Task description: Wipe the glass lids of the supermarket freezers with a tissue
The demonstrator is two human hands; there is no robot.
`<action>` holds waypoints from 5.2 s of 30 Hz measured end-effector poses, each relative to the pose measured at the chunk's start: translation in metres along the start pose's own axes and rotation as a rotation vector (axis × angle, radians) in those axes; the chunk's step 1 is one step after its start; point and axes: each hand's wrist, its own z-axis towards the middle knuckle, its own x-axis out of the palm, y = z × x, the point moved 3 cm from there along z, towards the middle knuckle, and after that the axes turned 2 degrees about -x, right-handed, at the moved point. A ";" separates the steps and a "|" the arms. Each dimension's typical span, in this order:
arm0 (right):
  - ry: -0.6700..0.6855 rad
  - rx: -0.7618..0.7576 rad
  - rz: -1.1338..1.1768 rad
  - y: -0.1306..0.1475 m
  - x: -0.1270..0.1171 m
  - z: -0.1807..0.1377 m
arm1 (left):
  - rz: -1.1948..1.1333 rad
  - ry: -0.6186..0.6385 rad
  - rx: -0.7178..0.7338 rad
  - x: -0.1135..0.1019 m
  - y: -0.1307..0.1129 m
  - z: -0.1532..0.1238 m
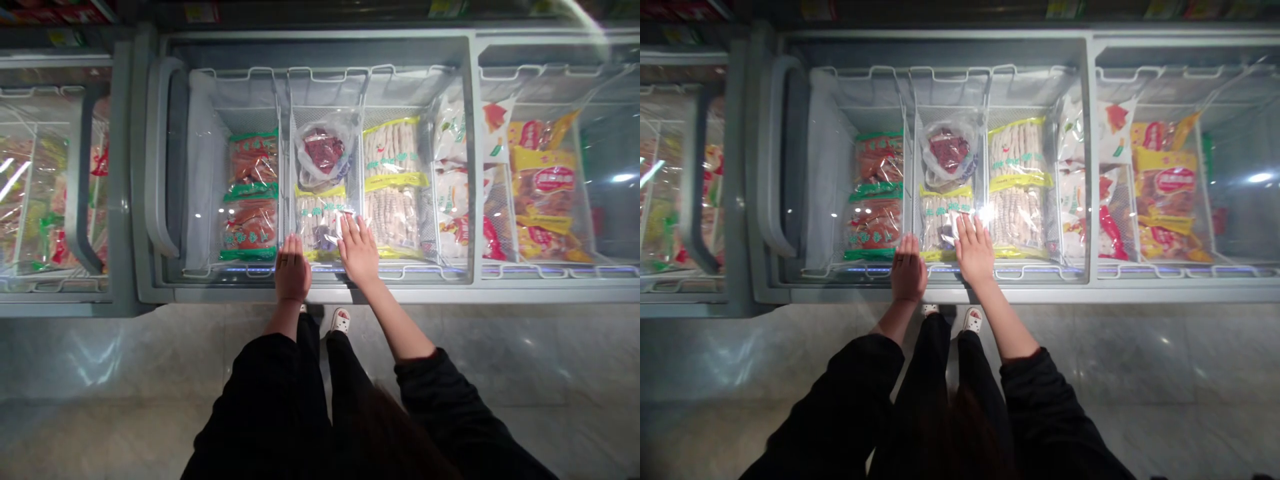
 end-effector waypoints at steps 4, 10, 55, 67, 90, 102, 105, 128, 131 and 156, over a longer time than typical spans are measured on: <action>0.029 -0.093 0.025 0.019 -0.001 0.020 | -0.014 0.027 0.000 -0.002 0.000 0.001; 0.094 -0.264 0.042 -0.021 -0.015 -0.010 | -0.070 0.057 -0.034 -0.003 0.000 0.001; 0.093 -0.228 0.033 -0.006 -0.019 0.041 | -0.035 0.025 0.123 -0.014 0.003 0.020; 0.057 -0.172 0.034 0.020 -0.009 0.076 | -0.015 0.203 0.057 -0.016 0.004 0.191; -0.051 0.084 -0.009 -0.021 -0.025 0.129 | -0.121 0.108 0.121 -0.002 0.023 0.208; 0.083 -0.145 0.018 0.003 -0.028 0.121 | -0.081 0.109 0.123 -0.005 0.023 0.208; -0.001 -0.019 0.033 -0.010 -0.029 0.148 | -0.084 0.096 0.132 -0.004 0.024 0.206; 0.003 -0.150 0.038 0.020 -0.027 0.236 | -0.070 0.038 0.170 -0.002 0.025 0.202; 0.091 -0.275 0.025 0.014 -0.033 0.197 | -0.074 0.049 0.154 -0.002 0.025 0.203; 0.051 0.126 0.007 -0.015 -0.040 0.286 | -0.132 0.031 0.093 -0.012 0.026 0.284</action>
